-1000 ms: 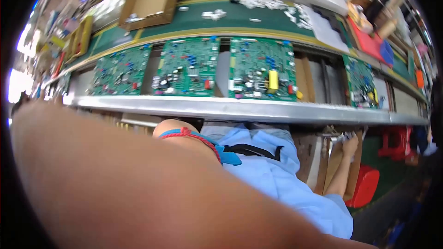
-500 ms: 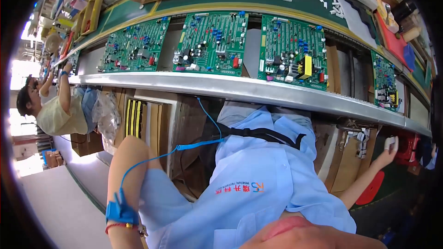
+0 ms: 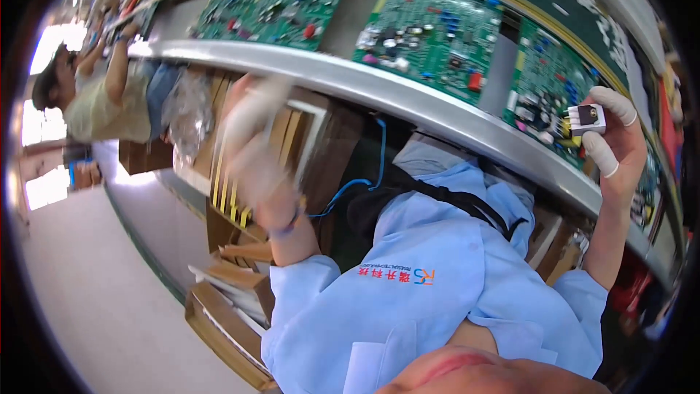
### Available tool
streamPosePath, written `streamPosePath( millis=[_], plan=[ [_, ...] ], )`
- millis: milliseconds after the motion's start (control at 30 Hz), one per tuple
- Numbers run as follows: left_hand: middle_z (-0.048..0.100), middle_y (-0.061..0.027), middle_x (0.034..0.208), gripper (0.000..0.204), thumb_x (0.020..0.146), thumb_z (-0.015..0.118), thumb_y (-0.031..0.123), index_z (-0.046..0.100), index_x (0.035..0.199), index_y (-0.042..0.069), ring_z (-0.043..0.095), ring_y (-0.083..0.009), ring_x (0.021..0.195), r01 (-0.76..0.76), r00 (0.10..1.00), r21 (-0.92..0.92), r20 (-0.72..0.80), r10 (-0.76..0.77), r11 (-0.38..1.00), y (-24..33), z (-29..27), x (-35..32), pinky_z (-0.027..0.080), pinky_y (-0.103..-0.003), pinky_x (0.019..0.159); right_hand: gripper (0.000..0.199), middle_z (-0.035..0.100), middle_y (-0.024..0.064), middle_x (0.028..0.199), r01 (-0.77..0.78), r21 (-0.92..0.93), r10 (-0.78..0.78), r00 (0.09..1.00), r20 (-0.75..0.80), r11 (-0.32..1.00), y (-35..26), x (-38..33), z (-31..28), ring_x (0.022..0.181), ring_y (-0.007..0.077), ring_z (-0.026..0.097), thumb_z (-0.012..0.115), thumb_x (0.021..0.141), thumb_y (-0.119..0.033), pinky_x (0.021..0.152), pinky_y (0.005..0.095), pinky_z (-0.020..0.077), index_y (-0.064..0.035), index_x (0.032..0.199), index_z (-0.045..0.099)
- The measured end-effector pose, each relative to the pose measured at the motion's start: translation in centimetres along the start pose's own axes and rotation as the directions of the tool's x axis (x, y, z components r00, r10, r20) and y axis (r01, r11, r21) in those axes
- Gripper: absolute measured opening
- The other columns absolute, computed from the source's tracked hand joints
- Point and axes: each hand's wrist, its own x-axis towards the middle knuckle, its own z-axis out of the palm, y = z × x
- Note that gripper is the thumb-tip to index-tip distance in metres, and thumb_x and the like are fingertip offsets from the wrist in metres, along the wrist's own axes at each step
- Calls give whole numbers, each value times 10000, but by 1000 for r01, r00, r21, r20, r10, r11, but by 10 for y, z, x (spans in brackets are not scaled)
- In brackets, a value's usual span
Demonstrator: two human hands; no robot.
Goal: The person inserts and seats electronic components, including transformers, heatsinks, capacitors, and white connectors, into printed circuit boards by hand on an assembly line.
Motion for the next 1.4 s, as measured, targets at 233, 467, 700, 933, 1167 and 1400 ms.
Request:
streamPosePath(
  millis=[233,467,700,933,1167,1400],
  plan=[
    [600,-130,1154,825,841,613,454,286,1390,-67,511,-286,1124,-75,924,77,381,40,994,-29,85,-11,116,-494,1066,364,611,48,1065,-121,-7,120,977,177,993,-4,52,44,938,115,592,677,782,-49,793,245,451,-12,1133,586],
    [666,-105,1013,846,843,603,477,281,1376,-97,538,-280,1101,-47,912,-7,408,45,999,-17,95,-11,118,-482,1062,342,566,-28,887,1,-212,37,984,174,977,-1,64,46,667,74,452,713,722,-45,574,210,344,-107,1050,641],
    [654,-131,884,903,772,634,540,348,1327,-112,589,-285,1003,-109,901,-42,418,117,993,7,103,-16,137,-521,1068,372,569,16,972,126,-391,-50,979,200,912,2,60,48,664,78,436,706,715,-19,581,201,338,-65,1077,635],
    [649,-130,816,938,701,684,532,368,1315,-103,589,-289,1021,-63,887,-159,444,128,985,34,102,-25,137,-525,1075,339,566,33,1119,133,-459,-37,977,212,879,12,45,27,835,81,510,643,822,-14,715,185,388,-36,1158,603],
    [623,-124,815,902,699,693,501,398,1285,-118,577,-281,1006,-188,792,-158,559,245,969,81,114,-43,90,-524,1102,352,558,-5,1082,60,-484,17,988,154,873,33,29,0,795,47,490,609,853,-3,715,177,379,-33,1203,584],
    [605,-149,866,365,655,629,240,591,934,8,577,-300,797,-293,915,-182,230,331,939,66,89,-34,362,-503,949,336,578,12,1099,1,-579,14,1000,22,815,19,5,-16,859,81,533,611,856,-4,806,202,405,-39,1189,597]
  ],
)
